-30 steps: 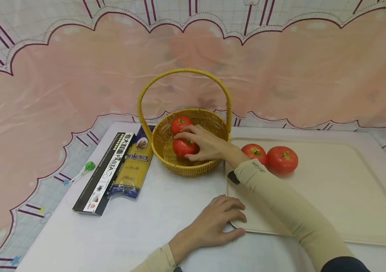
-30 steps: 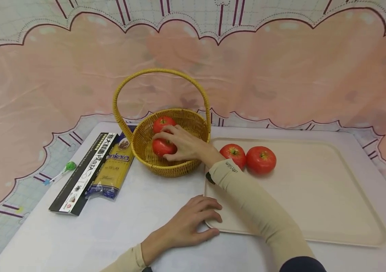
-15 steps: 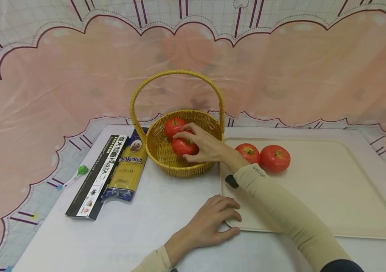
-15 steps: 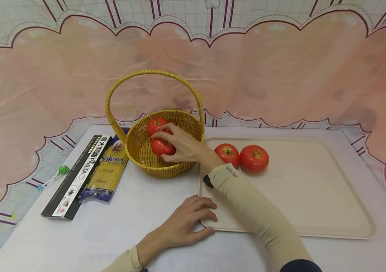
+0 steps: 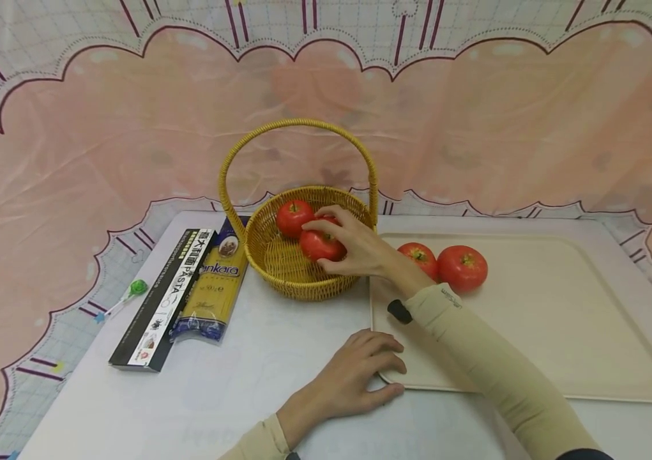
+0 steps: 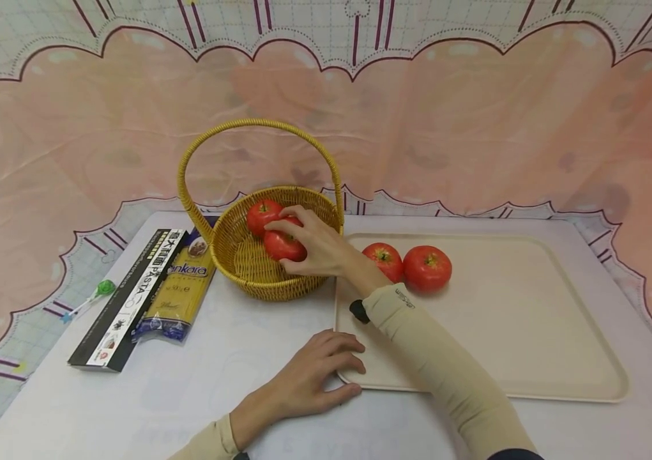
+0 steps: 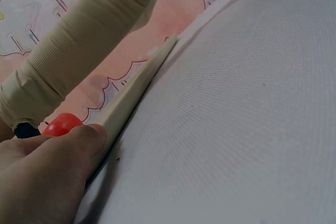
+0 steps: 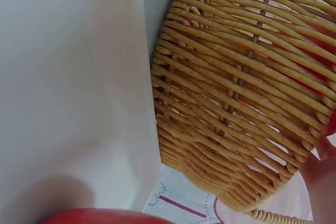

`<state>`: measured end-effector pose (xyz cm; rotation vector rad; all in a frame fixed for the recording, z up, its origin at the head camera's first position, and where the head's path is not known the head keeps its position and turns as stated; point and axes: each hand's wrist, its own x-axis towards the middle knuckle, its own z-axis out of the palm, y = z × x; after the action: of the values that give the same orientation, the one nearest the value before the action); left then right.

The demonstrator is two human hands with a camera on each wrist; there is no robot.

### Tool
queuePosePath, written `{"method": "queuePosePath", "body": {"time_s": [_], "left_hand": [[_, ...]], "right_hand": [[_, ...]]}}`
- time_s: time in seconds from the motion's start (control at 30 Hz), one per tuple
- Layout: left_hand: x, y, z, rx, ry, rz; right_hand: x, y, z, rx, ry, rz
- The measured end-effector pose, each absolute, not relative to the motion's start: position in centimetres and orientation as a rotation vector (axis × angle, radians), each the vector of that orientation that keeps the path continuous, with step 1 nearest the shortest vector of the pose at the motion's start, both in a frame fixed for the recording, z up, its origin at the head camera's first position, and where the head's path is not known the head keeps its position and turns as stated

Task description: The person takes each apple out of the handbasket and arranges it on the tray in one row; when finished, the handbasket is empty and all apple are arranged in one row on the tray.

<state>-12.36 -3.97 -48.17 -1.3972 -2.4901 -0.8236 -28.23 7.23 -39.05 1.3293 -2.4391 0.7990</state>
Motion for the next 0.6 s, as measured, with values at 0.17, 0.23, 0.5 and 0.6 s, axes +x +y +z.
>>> {"method": "queuePosePath", "body": {"time_s": [0.17,0.23,0.5,0.6], "left_hand": [[-12.4,-4.0,-48.3,-1.397,-2.496,-0.83],[-12.4,-4.0,-48.2,-1.399,-2.497,-0.841],[-12.5,-4.0,-48.2,-1.406,-2.488,-0.852],[-12.4,-4.0,-48.2,-1.405,-2.488,-0.852]], "right_hand": [[-27.8,8.0,-38.9,1.299,-2.443,0.824],[-27.6,8.4,-38.8,1.284,-2.444,0.847],[-27.0,10.0,-38.5,1.211,-2.431,0.946],[-26.6,10.4,-38.3,1.188,-2.43,0.957]]}}
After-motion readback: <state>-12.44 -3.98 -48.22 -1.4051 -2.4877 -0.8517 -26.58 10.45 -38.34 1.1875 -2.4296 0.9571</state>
